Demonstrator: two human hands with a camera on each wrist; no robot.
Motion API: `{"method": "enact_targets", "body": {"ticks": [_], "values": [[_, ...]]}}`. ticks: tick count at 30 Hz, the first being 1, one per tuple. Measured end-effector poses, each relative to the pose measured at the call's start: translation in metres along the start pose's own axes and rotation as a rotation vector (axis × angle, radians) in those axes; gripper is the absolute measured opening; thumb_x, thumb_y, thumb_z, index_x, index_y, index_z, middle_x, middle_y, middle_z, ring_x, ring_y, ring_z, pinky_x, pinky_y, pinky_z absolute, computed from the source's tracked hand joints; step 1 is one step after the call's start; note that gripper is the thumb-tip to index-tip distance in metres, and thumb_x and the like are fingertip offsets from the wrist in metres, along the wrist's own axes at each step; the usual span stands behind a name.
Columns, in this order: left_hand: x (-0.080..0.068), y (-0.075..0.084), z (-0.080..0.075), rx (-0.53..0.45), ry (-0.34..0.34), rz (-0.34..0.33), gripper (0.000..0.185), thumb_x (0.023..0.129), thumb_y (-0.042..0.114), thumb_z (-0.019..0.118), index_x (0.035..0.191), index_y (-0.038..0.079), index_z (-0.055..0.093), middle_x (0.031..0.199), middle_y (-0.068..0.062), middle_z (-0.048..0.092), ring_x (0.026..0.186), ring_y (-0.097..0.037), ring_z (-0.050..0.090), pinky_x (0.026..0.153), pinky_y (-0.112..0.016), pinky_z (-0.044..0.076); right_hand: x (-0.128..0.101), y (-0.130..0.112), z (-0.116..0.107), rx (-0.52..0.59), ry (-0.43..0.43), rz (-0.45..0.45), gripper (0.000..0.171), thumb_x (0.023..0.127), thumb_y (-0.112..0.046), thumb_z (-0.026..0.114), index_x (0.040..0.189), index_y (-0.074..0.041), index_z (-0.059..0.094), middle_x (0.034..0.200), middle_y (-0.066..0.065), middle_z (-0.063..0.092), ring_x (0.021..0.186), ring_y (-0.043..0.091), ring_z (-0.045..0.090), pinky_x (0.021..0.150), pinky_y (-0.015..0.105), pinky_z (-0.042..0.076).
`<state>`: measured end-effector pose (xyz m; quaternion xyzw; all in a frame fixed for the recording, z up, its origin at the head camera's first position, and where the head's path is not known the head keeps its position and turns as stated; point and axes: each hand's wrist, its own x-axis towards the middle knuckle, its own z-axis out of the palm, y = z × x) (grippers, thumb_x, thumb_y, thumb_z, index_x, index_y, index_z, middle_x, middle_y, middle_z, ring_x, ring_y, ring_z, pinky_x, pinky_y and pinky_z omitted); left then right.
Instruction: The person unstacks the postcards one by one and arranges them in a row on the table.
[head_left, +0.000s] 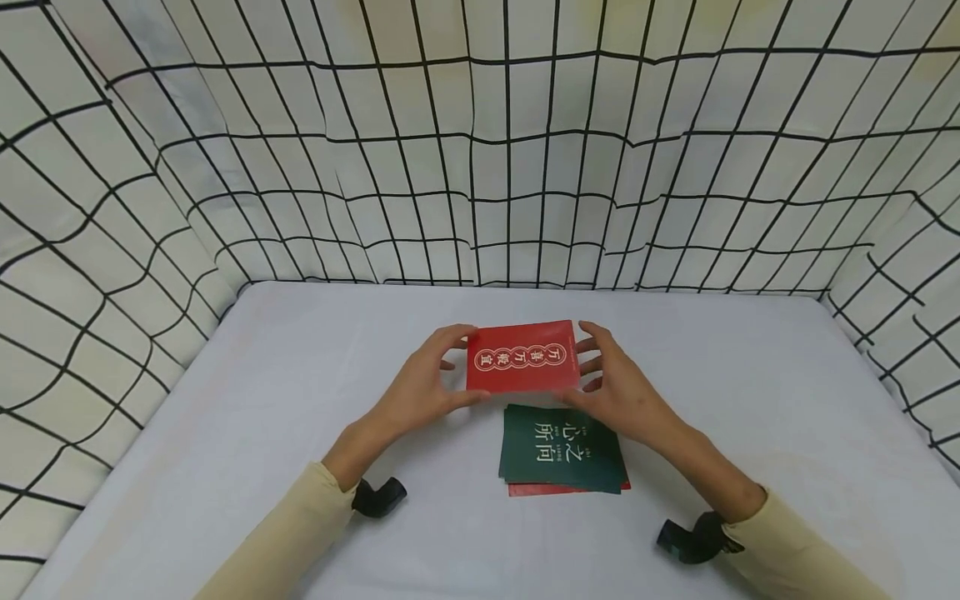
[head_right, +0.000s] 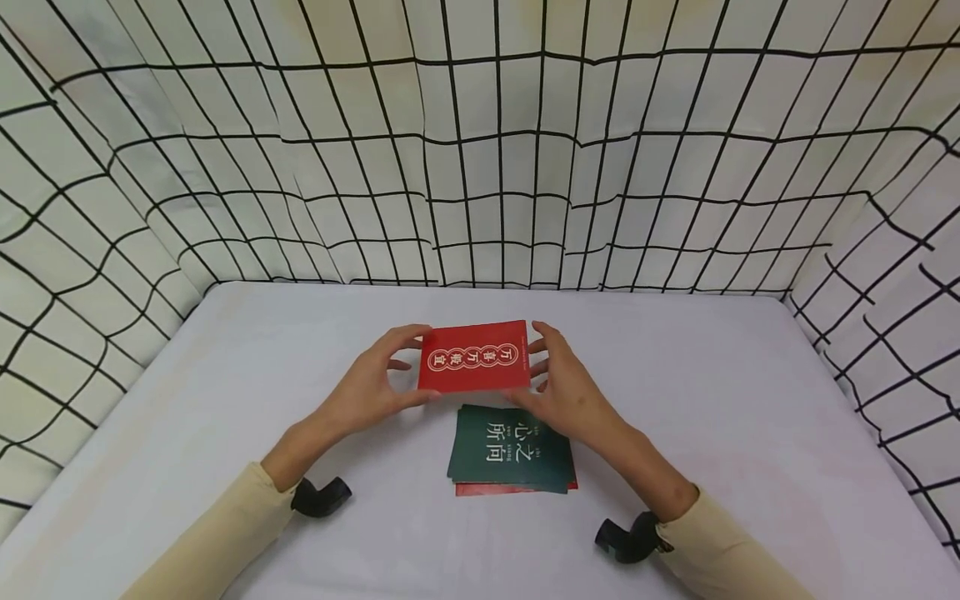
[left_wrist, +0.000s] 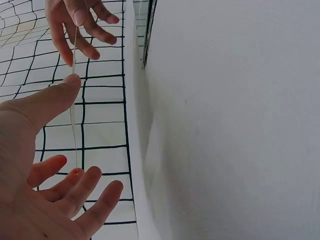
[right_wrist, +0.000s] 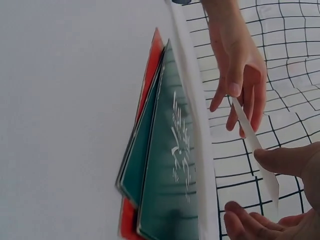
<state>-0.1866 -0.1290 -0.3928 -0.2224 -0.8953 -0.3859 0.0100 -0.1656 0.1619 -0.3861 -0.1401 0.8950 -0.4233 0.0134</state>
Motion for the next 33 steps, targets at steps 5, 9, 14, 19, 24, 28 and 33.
{"method": "enact_targets", "body": {"ticks": [5, 9, 14, 19, 24, 28, 33], "values": [[0.000, -0.001, -0.002, -0.005, 0.008, -0.005, 0.091, 0.080, 0.025, 0.090, 0.156, 0.011, 0.042, 0.157, -0.010, 0.048, 0.138, -0.031, 0.054, 0.099, -0.047, 0.061, 0.002, -0.002, -0.001, 0.081, -0.012, 0.028, 0.101, 0.086, -0.016, 0.084, 0.163, -0.006, 0.020, 0.135, 0.020, 0.058, 0.103, 0.025, 0.073, 0.089, 0.043, 0.065], [0.001, -0.002, -0.003, -0.006, 0.016, -0.009, 0.092, 0.080, 0.024, 0.090, 0.157, 0.010, 0.042, 0.158, -0.011, 0.047, 0.138, -0.031, 0.055, 0.099, -0.047, 0.061, 0.006, -0.003, -0.002, 0.180, -0.014, 0.041, 0.092, 0.092, -0.014, 0.078, 0.162, -0.006, 0.020, 0.135, 0.022, 0.059, 0.102, 0.026, 0.075, 0.092, 0.044, 0.064], [0.001, -0.004, -0.005, -0.021, 0.026, -0.013, 0.092, 0.081, 0.022, 0.090, 0.158, 0.011, 0.040, 0.158, -0.011, 0.047, 0.136, -0.031, 0.056, 0.099, -0.047, 0.061, 0.010, -0.002, 0.000, 0.265, 0.000, 0.069, 0.078, 0.097, -0.013, 0.073, 0.160, -0.006, 0.027, 0.132, 0.022, 0.062, 0.098, 0.026, 0.077, 0.094, 0.044, 0.063], [-0.001, -0.004, -0.006, -0.049, 0.026, -0.032, 0.093, 0.082, 0.019, 0.089, 0.159, 0.010, 0.039, 0.158, -0.012, 0.047, 0.135, -0.033, 0.058, 0.099, -0.048, 0.061, 0.012, -0.002, 0.006, 0.294, 0.018, 0.101, 0.073, 0.096, -0.016, 0.074, 0.156, -0.007, 0.035, 0.128, 0.020, 0.067, 0.096, 0.023, 0.077, 0.091, 0.041, 0.064], [-0.004, -0.005, -0.008, -0.049, 0.042, -0.066, 0.095, 0.082, 0.020, 0.089, 0.160, 0.012, 0.036, 0.159, -0.013, 0.045, 0.133, -0.032, 0.060, 0.097, -0.047, 0.062, 0.014, -0.002, 0.011, 0.317, 0.034, 0.103, 0.070, 0.096, -0.016, 0.074, 0.155, -0.009, 0.038, 0.125, 0.019, 0.068, 0.095, 0.023, 0.077, 0.089, 0.037, 0.065], [-0.005, -0.006, -0.009, -0.051, 0.060, -0.107, 0.095, 0.083, 0.022, 0.089, 0.160, 0.010, 0.035, 0.151, -0.015, 0.051, 0.122, -0.029, 0.065, 0.091, -0.042, 0.064, 0.017, -0.004, 0.012, 0.339, 0.029, 0.102, 0.069, 0.097, -0.015, 0.073, 0.156, -0.010, 0.038, 0.125, 0.019, 0.067, 0.095, 0.022, 0.076, 0.085, 0.031, 0.065], [-0.004, -0.006, -0.011, -0.049, 0.079, -0.146, 0.093, 0.084, 0.023, 0.088, 0.160, 0.007, 0.036, 0.138, -0.015, 0.060, 0.110, -0.027, 0.070, 0.084, -0.034, 0.063, 0.020, -0.007, 0.014, 0.373, 0.022, 0.094, 0.068, 0.099, -0.014, 0.071, 0.157, -0.010, 0.036, 0.123, 0.019, 0.067, 0.093, 0.020, 0.076, 0.082, 0.025, 0.063]]}}
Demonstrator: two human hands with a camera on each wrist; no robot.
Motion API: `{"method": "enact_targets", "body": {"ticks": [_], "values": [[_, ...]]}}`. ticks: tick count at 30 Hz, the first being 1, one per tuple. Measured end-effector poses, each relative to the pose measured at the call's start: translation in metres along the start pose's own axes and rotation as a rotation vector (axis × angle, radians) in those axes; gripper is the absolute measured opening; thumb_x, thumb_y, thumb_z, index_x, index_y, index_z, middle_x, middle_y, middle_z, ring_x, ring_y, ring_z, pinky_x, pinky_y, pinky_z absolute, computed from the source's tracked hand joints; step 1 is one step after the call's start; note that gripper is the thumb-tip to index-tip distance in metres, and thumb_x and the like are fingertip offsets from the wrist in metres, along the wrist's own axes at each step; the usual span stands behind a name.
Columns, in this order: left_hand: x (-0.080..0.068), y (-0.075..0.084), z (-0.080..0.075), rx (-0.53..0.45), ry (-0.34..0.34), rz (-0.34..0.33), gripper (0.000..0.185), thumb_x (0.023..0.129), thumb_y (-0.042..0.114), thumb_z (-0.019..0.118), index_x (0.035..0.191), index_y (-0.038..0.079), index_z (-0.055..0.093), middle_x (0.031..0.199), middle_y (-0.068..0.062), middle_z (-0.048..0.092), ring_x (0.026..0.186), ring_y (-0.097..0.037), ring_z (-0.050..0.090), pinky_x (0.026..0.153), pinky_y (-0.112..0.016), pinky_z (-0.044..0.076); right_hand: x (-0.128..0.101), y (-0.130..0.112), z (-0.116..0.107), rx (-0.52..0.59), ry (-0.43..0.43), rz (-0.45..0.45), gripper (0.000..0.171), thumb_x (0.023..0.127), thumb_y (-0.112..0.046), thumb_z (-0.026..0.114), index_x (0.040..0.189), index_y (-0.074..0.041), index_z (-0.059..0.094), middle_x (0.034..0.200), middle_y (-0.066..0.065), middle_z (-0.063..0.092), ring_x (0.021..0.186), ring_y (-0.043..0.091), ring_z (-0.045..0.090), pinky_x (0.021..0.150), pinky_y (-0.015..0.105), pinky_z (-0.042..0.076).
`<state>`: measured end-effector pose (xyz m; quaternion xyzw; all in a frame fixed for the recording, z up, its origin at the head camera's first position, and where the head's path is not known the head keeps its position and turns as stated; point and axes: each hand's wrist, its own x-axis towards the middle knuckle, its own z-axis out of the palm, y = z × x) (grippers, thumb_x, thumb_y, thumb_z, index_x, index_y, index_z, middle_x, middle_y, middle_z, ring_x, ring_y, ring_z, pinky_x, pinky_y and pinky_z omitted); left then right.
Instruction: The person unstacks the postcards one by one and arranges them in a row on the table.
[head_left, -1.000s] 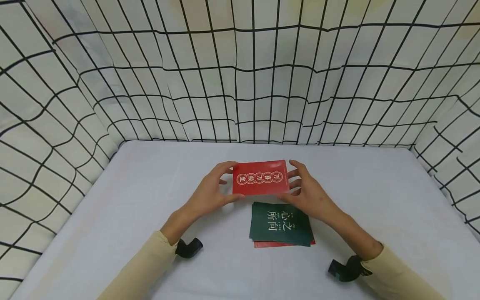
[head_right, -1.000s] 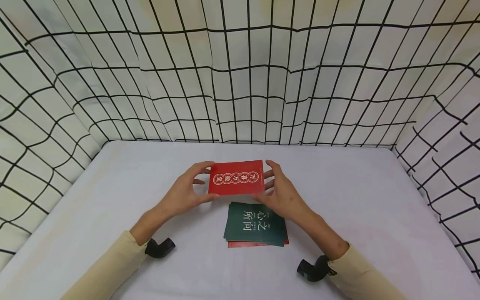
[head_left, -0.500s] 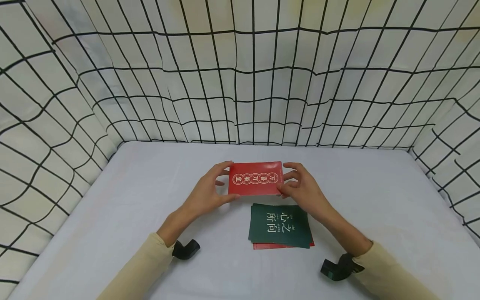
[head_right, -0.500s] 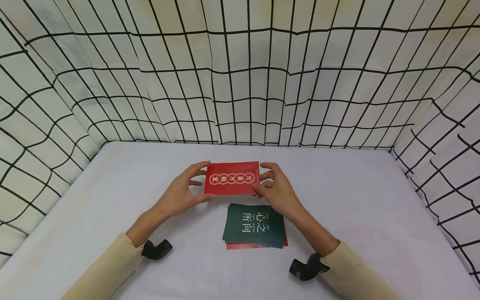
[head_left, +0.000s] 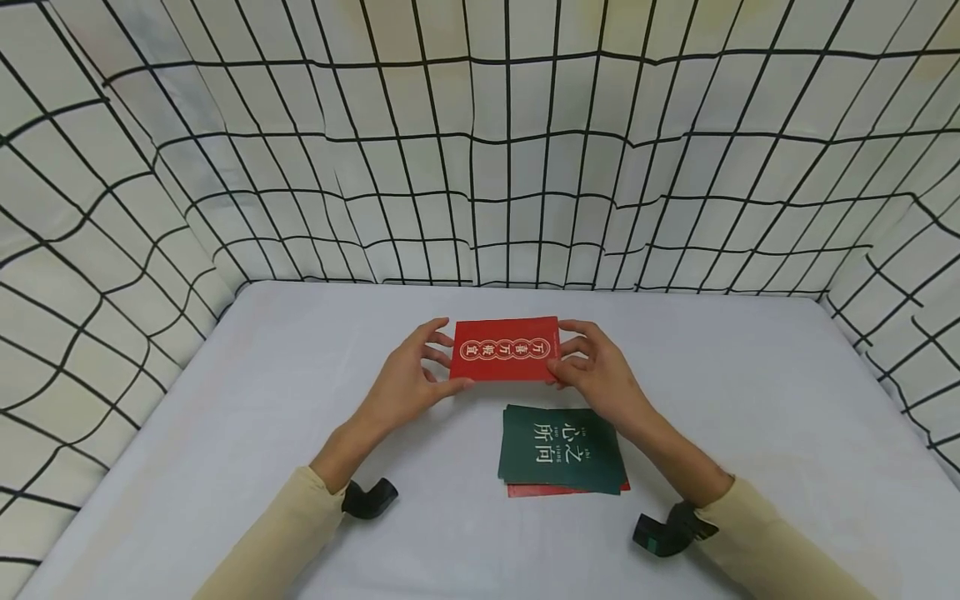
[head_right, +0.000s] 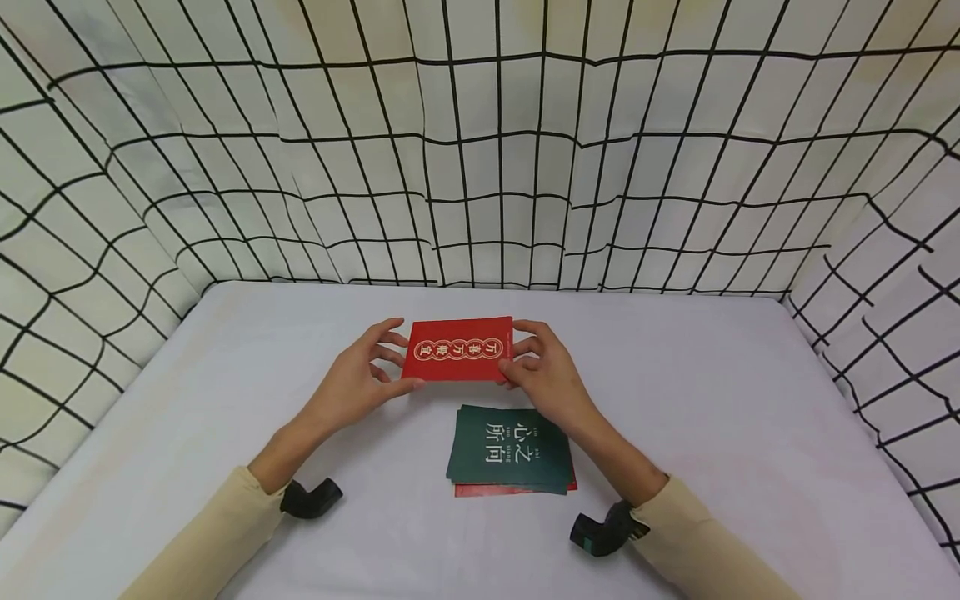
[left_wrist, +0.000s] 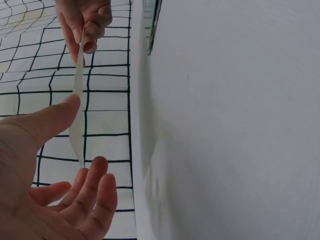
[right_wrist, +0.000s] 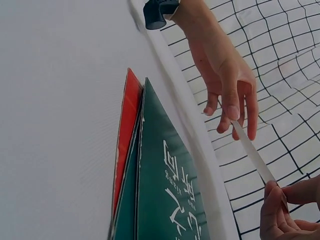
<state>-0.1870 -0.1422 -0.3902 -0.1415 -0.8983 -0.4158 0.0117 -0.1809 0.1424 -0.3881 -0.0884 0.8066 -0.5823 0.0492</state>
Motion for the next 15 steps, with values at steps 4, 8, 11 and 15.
{"method": "enact_targets", "body": {"ticks": [4, 8, 11, 15], "values": [[0.0003, -0.0009, -0.0028, 0.002, 0.015, -0.026, 0.092, 0.084, 0.022, 0.088, 0.159, 0.007, 0.037, 0.135, -0.014, 0.062, 0.107, -0.026, 0.070, 0.084, -0.034, 0.063, 0.0022, -0.0013, 0.0025, 0.034, -0.002, -0.001, 0.067, 0.099, -0.012, 0.069, 0.157, -0.010, 0.035, 0.124, 0.019, 0.066, 0.093, 0.020, 0.076, 0.082, 0.024, 0.063], [-0.0006, -0.0019, -0.0053, -0.002, 0.021, -0.058, 0.091, 0.085, 0.022, 0.087, 0.159, 0.008, 0.037, 0.134, -0.013, 0.062, 0.108, -0.026, 0.070, 0.085, -0.034, 0.062, 0.0036, -0.0021, 0.0049, 0.045, -0.007, 0.001, 0.067, 0.100, -0.012, 0.069, 0.158, -0.010, 0.035, 0.124, 0.019, 0.065, 0.094, 0.019, 0.076, 0.083, 0.024, 0.063], [-0.0020, -0.0032, -0.0069, -0.001, 0.022, -0.073, 0.090, 0.086, 0.023, 0.086, 0.159, 0.008, 0.037, 0.134, -0.014, 0.062, 0.109, -0.027, 0.070, 0.085, -0.035, 0.063, 0.0043, -0.0025, 0.0065, 0.038, -0.009, -0.004, 0.067, 0.100, -0.013, 0.068, 0.158, -0.010, 0.035, 0.124, 0.019, 0.065, 0.093, 0.019, 0.076, 0.084, 0.025, 0.063], [-0.0034, -0.0059, -0.0088, 0.003, 0.026, -0.082, 0.088, 0.087, 0.023, 0.085, 0.159, 0.008, 0.037, 0.134, -0.015, 0.062, 0.109, -0.027, 0.070, 0.088, -0.039, 0.064, 0.0058, -0.0034, 0.0094, 0.036, -0.020, -0.002, 0.068, 0.100, -0.014, 0.068, 0.160, -0.012, 0.035, 0.122, 0.018, 0.065, 0.092, 0.021, 0.076, 0.083, 0.024, 0.063]]}}
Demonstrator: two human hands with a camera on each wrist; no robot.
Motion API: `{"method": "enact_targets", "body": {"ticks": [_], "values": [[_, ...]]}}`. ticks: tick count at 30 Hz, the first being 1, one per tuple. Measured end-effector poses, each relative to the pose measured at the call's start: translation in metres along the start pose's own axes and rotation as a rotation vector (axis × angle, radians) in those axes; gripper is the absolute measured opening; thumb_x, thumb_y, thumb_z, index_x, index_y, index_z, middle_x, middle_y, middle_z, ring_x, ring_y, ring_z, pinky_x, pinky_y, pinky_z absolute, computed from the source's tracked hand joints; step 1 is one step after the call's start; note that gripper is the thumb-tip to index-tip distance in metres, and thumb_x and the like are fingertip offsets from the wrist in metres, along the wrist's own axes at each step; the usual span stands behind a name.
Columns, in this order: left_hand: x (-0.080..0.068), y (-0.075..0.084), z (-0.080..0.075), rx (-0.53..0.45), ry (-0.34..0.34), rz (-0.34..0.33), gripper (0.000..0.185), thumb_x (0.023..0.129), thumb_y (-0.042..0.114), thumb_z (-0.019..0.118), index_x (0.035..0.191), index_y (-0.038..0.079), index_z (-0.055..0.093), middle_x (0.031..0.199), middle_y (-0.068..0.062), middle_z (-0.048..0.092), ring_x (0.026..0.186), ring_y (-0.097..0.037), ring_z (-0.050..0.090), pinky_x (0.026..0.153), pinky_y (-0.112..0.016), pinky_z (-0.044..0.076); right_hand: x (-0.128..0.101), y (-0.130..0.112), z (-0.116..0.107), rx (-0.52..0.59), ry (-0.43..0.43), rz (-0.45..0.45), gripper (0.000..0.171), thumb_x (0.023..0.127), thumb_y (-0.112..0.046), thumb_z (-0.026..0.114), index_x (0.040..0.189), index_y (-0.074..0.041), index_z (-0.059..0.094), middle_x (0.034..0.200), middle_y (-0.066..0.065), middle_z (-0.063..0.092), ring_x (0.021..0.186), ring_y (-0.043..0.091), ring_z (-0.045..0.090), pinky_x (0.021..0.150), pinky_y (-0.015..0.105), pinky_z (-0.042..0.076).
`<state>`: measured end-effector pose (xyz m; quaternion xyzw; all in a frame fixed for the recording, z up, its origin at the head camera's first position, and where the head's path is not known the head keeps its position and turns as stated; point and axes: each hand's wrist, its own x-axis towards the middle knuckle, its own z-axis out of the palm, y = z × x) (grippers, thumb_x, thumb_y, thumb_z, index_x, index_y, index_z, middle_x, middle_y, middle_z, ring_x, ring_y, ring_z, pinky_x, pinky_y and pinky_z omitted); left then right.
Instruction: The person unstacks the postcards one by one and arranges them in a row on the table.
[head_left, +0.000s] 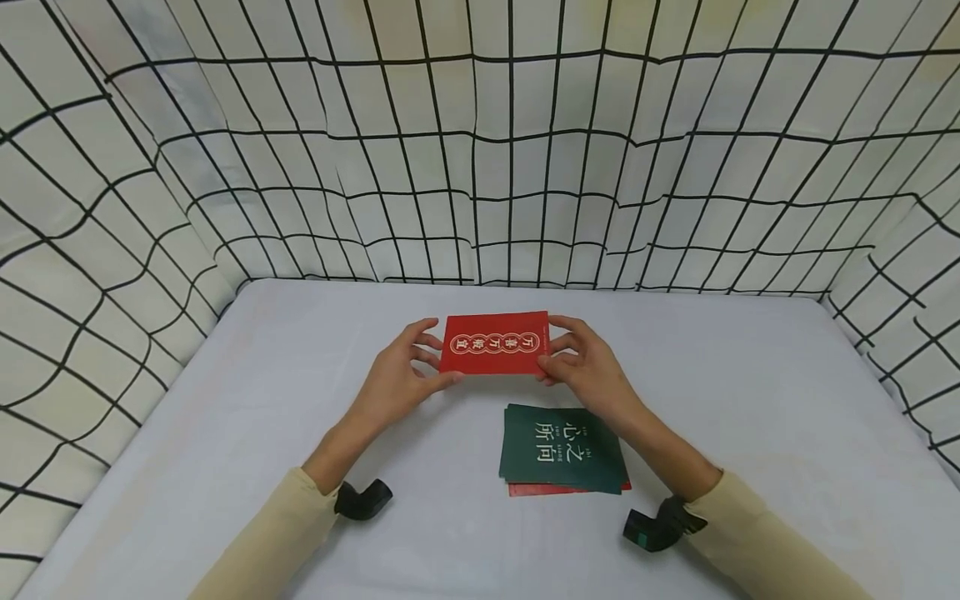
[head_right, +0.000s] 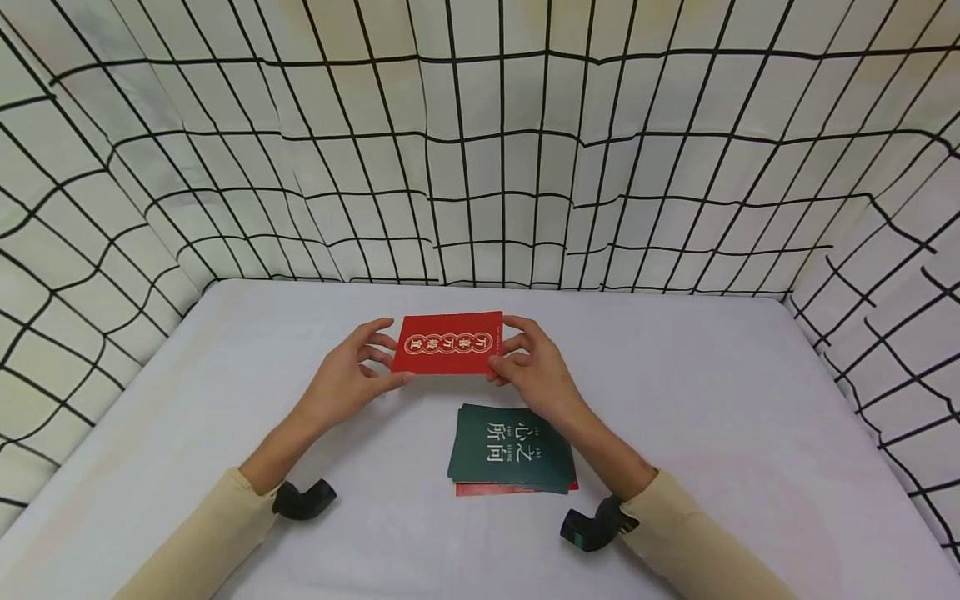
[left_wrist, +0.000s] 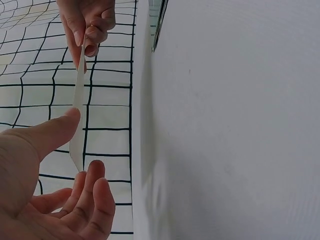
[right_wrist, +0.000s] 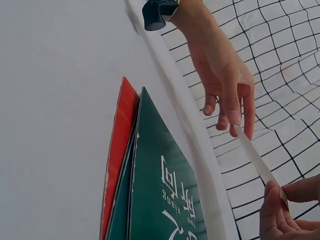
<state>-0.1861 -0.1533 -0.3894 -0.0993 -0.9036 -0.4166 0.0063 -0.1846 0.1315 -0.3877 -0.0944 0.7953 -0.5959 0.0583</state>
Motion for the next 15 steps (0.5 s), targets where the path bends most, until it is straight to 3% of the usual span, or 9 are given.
{"method": "enact_targets", "body": {"ticks": [8, 15], "values": [[-0.001, -0.005, -0.005, -0.010, 0.002, -0.020, 0.085, 0.089, 0.022, 0.084, 0.158, 0.006, 0.038, 0.134, -0.017, 0.063, 0.110, -0.029, 0.070, 0.086, -0.039, 0.064, 0.003, -0.002, 0.005, -0.031, -0.023, 0.000, 0.072, 0.099, -0.017, 0.070, 0.161, -0.011, 0.034, 0.118, 0.019, 0.066, 0.093, 0.033, 0.074, 0.083, 0.025, 0.059], [0.000, -0.006, -0.010, -0.020, 0.003, -0.045, 0.082, 0.090, 0.023, 0.083, 0.157, 0.005, 0.040, 0.135, -0.017, 0.063, 0.110, -0.030, 0.070, 0.074, -0.028, 0.062, 0.005, -0.007, 0.011, -0.053, -0.060, 0.011, 0.077, 0.098, -0.017, 0.071, 0.163, -0.011, 0.031, 0.120, 0.018, 0.065, 0.093, 0.034, 0.073, 0.081, 0.030, 0.058]]}}
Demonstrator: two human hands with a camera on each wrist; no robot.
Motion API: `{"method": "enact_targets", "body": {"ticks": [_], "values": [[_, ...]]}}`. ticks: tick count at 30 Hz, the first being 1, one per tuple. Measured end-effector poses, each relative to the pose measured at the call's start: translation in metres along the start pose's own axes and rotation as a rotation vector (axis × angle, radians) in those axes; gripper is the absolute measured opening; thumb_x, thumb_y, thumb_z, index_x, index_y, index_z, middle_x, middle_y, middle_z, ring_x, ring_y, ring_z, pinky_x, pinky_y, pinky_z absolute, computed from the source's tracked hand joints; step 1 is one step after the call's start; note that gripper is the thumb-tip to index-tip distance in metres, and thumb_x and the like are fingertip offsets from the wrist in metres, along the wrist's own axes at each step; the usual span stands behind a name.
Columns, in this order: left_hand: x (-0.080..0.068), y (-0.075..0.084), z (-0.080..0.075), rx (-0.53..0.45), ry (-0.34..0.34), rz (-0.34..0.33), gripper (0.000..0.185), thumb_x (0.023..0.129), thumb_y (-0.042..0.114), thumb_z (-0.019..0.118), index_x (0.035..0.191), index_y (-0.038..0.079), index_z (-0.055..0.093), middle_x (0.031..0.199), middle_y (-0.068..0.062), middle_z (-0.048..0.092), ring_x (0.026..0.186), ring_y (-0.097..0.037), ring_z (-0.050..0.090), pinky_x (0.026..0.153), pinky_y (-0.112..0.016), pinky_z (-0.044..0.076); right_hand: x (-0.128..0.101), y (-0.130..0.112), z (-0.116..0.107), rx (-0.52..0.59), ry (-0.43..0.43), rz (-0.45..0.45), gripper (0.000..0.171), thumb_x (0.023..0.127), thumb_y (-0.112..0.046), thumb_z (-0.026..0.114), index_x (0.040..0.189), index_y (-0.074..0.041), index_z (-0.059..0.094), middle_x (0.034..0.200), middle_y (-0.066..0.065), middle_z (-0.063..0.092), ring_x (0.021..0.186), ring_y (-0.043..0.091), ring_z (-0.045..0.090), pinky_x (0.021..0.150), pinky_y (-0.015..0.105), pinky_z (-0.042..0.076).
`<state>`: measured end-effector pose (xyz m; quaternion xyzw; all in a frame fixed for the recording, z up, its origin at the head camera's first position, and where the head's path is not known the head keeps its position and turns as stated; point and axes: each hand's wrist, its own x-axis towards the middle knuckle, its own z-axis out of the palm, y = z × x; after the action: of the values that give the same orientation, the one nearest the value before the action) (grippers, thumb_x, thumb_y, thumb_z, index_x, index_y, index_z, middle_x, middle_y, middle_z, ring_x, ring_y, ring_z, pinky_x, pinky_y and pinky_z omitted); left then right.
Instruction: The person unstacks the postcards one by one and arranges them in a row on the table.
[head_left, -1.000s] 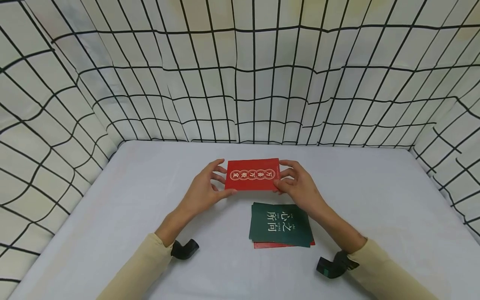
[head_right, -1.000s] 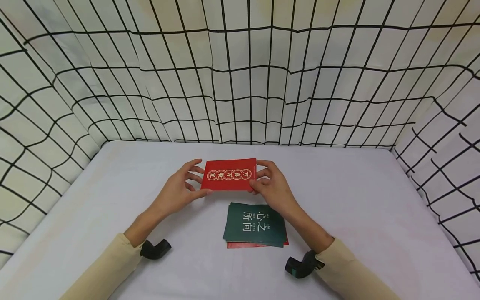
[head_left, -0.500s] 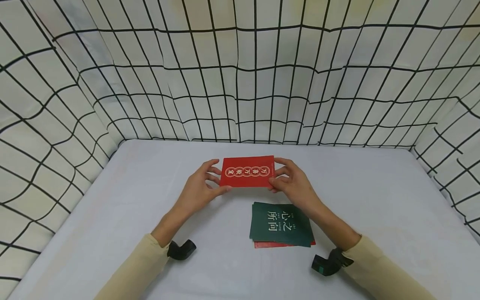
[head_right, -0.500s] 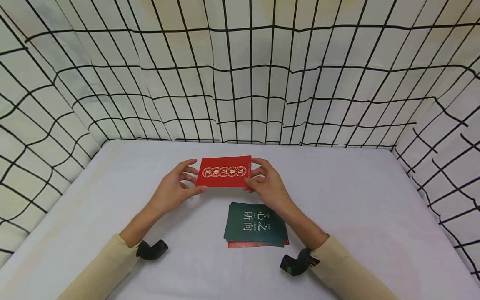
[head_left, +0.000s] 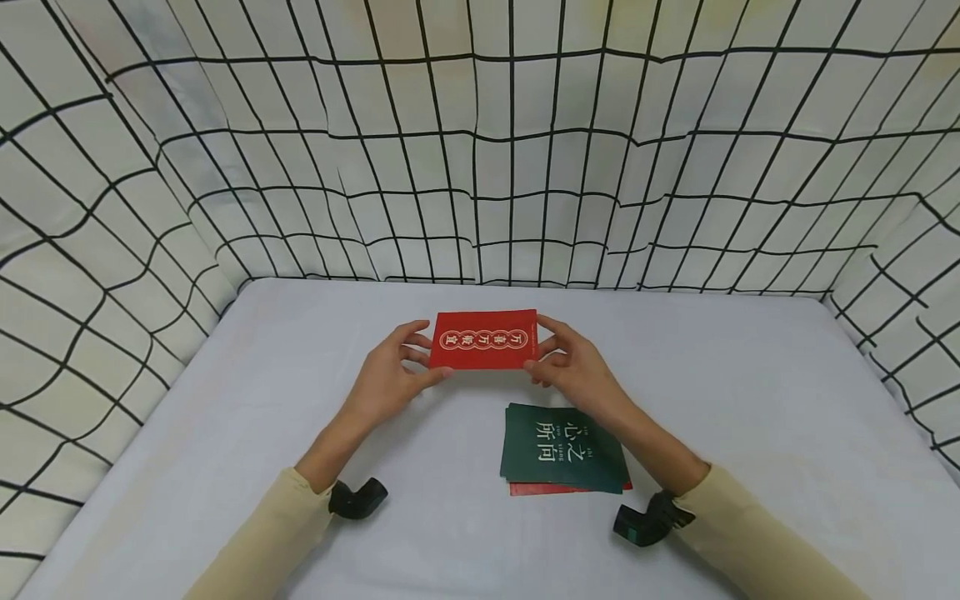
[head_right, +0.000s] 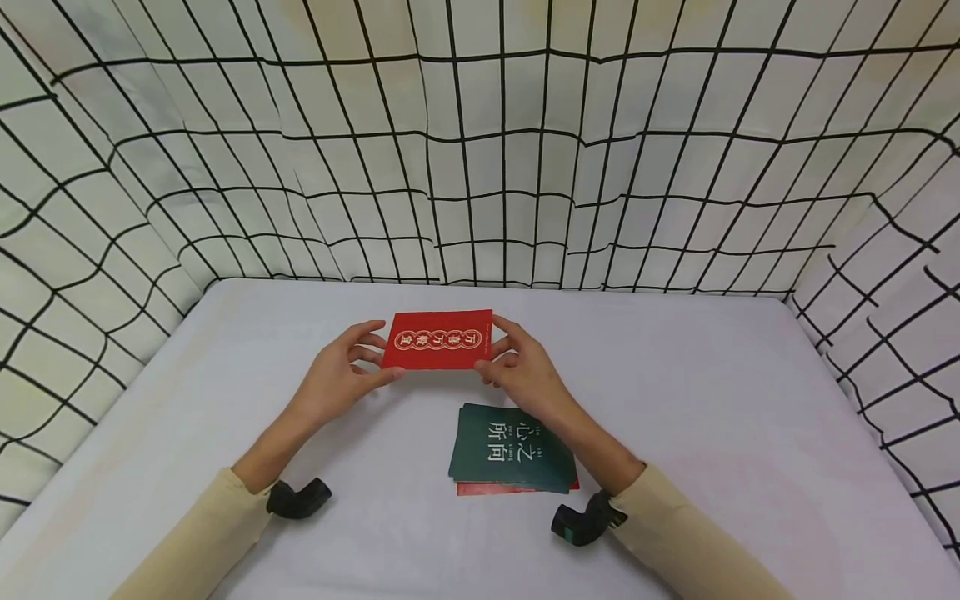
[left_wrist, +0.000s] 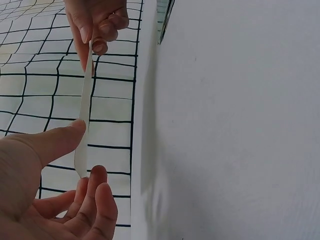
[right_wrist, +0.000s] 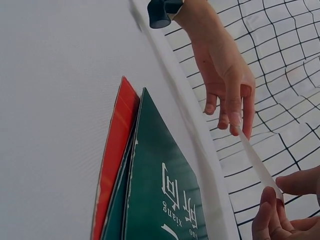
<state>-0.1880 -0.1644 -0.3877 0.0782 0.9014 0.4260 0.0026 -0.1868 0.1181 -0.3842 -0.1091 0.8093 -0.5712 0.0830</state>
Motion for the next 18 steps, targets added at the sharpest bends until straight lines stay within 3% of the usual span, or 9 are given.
{"method": "enact_targets", "body": {"ticks": [8, 18], "values": [[0.002, -0.002, -0.004, -0.020, 0.002, -0.044, 0.076, 0.091, 0.021, 0.081, 0.156, 0.006, 0.043, 0.138, -0.018, 0.061, 0.114, -0.033, 0.070, 0.068, -0.022, 0.055, 0.007, 0.002, 0.007, -0.032, -0.010, 0.003, 0.079, 0.096, -0.009, 0.072, 0.162, -0.006, 0.030, 0.126, 0.018, 0.066, 0.092, 0.015, 0.071, 0.083, 0.030, 0.062], [0.000, -0.004, -0.007, -0.013, 0.027, -0.084, 0.073, 0.091, 0.019, 0.080, 0.155, 0.007, 0.046, 0.140, -0.017, 0.060, 0.116, -0.034, 0.068, 0.069, -0.024, 0.057, 0.011, -0.001, 0.014, -0.058, 0.009, -0.022, 0.075, 0.093, -0.008, 0.076, 0.157, -0.006, 0.037, 0.125, 0.015, 0.069, 0.095, 0.017, 0.071, 0.083, 0.026, 0.062]]}}
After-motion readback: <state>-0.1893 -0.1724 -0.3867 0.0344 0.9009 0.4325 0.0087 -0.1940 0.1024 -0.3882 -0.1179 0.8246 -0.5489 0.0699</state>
